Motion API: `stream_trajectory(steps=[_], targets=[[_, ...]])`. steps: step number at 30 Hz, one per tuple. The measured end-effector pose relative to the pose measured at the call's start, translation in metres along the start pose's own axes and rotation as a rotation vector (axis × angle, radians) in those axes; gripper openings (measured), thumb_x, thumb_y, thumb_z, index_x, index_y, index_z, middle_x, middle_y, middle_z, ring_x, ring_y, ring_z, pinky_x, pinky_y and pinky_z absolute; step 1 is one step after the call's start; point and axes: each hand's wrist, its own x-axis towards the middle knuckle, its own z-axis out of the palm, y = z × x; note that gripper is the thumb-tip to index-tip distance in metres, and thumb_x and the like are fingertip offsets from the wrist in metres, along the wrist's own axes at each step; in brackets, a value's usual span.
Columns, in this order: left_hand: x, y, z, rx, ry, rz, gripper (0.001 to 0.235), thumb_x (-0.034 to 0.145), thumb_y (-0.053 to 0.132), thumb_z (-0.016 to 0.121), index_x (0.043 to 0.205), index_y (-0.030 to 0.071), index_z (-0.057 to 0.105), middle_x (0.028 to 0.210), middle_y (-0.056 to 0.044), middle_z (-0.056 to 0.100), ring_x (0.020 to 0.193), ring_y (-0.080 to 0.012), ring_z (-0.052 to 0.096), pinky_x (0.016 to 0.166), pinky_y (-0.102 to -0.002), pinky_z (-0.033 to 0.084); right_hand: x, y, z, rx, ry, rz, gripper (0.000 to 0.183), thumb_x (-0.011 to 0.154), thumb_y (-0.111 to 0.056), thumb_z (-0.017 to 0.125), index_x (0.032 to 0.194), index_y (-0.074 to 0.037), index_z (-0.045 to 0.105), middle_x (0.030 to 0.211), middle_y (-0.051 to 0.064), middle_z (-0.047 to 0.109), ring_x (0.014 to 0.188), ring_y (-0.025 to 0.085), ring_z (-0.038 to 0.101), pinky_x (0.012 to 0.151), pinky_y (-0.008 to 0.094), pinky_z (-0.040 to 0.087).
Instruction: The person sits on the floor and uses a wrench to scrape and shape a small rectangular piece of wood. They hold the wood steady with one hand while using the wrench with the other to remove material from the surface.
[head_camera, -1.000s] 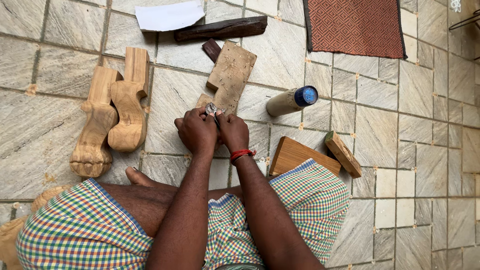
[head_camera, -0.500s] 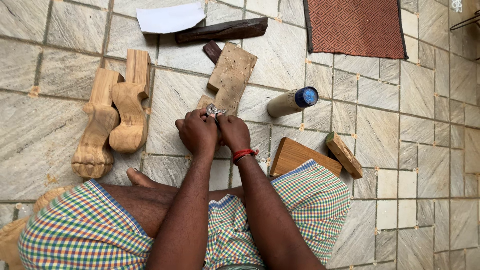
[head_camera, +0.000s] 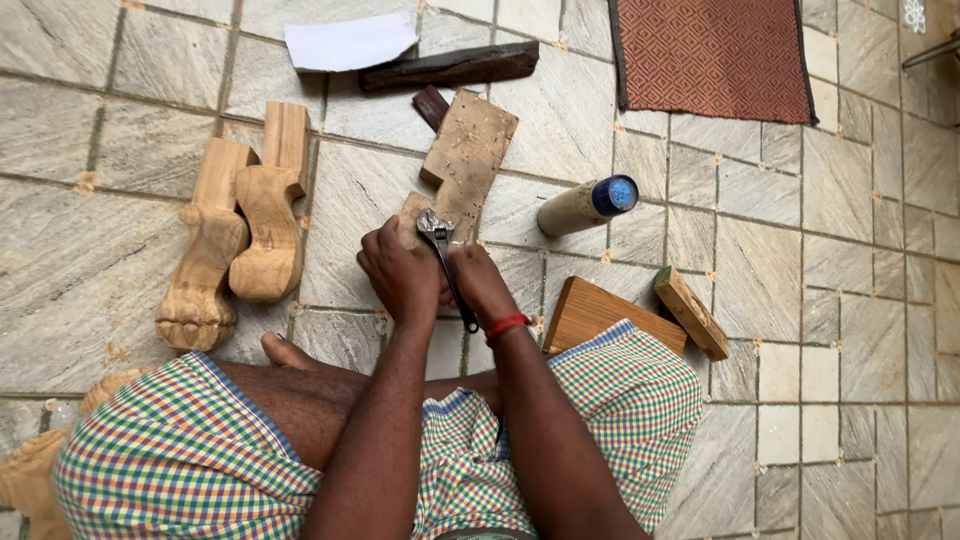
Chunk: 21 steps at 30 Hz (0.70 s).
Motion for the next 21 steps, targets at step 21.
stream_trajectory(steps=[21], targets=[[-0.007, -0.005, -0.023, 0.488, -0.312, 0.115, 0.109, 0.072, 0.031, 0.094, 0.155, 0.004, 0.027, 0.151, -0.018, 0.042, 0.146, -0.0362, 0.034, 0.117, -0.046, 0.034, -0.006, -0.020, -0.021, 0.587, -0.348, 0.354, 0.026, 0.111, -0.024, 0.045, 0.111, -0.003, 0.062, 0.068, -0.005, 0.054, 0.047, 0.000, 0.042, 0.038, 0.015, 0.037]])
